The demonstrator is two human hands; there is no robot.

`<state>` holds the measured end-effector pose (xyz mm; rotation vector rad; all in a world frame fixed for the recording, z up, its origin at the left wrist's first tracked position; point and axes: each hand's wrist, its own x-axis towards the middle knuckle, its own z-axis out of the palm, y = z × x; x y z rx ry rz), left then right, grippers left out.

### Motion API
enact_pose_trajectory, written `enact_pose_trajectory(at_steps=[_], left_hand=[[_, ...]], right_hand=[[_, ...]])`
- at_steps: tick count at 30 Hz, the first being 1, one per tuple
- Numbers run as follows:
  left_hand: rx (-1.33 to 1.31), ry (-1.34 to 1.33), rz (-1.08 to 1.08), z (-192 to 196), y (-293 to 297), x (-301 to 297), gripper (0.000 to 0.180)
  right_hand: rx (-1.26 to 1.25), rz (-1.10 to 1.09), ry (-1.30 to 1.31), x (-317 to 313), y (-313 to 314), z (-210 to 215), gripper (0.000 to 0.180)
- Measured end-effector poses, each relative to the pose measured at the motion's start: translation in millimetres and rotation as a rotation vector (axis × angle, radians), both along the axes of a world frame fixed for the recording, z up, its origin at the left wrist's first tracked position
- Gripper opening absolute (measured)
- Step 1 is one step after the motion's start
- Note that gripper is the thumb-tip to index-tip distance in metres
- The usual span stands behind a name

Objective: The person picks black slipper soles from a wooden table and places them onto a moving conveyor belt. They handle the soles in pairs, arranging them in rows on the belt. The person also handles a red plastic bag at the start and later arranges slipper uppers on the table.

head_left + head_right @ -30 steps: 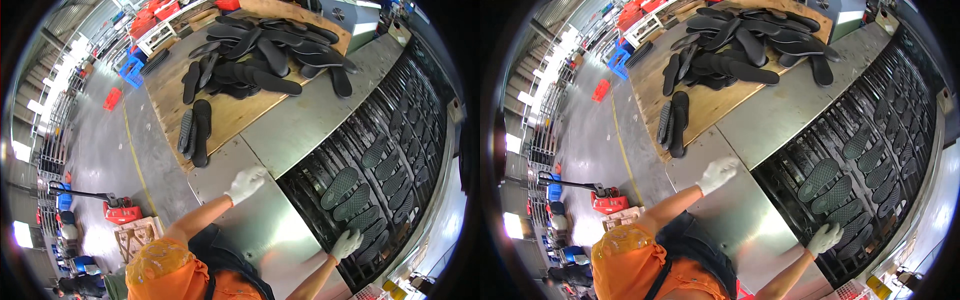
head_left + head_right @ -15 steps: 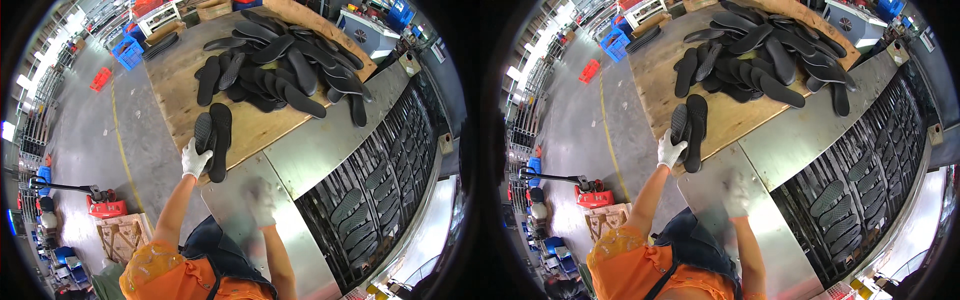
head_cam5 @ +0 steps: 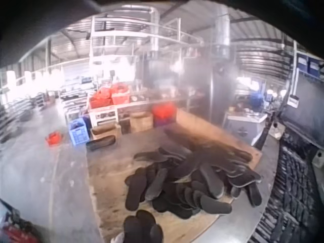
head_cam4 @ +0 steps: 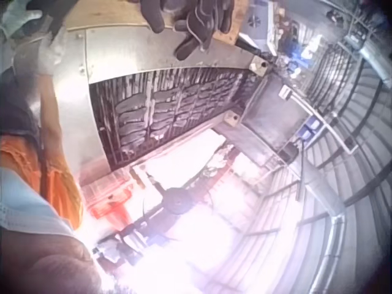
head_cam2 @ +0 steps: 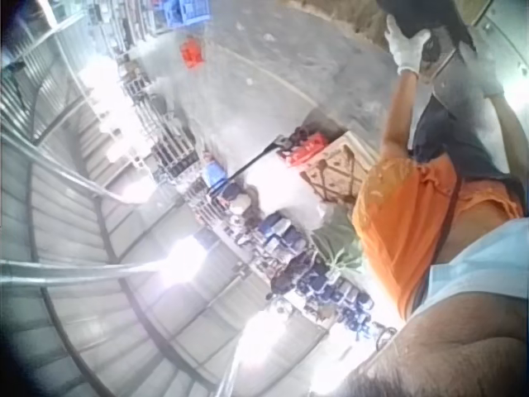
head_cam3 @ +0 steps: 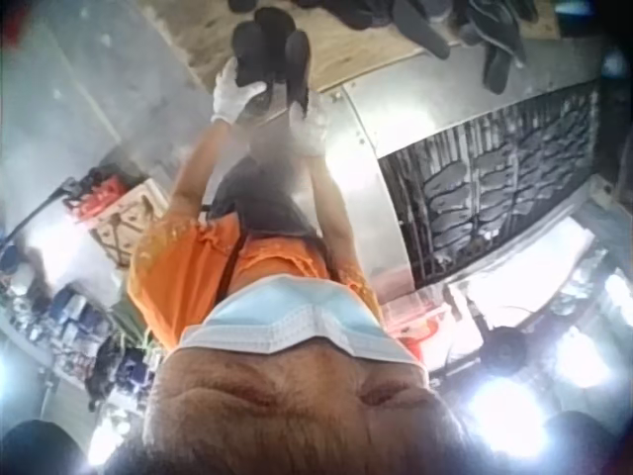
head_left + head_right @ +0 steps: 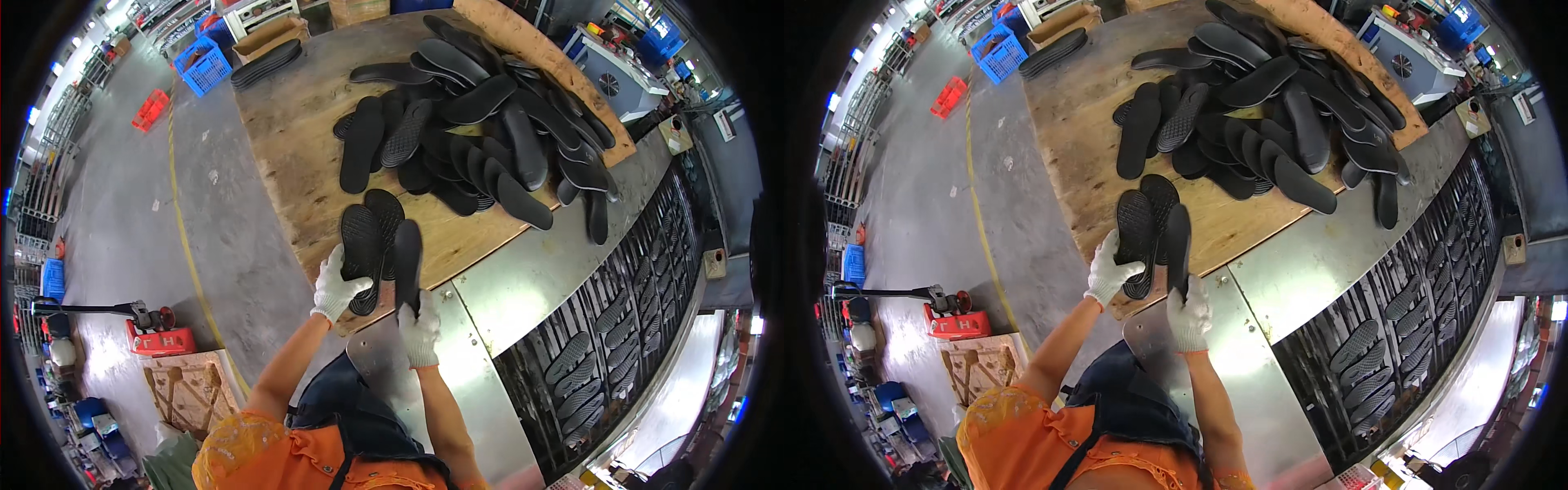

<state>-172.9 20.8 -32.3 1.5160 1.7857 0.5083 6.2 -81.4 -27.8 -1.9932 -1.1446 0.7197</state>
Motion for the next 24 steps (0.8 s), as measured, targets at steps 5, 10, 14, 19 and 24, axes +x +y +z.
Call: enact_pose_trajectory(at_steps=[5,10,14,19,24], left_hand=[[0.037,-0.042,0.035,-6,13,9,0.076],[0.167,-0.128,0.068,-27,22,15,0.056],[0.145,-0.149,0.043,-26,20,20,0.06],[0.145,-0.212,-0.037,-27,11,33,0.063],[0.042,-0.579,0.046,-62,-3,28,0.067]], right_hand=[[0.028,0.304,-0.276,6,47,41,0.054],[-0.172,0.131,-0.039,10,105,-4,0.08],[-0.333,0.077,0.036,-9,132,7,0.09],[-0.305,0.118,0.608,11,133,-4,0.083],[-0.33,0.048,0.636,9,112,6,0.068]])
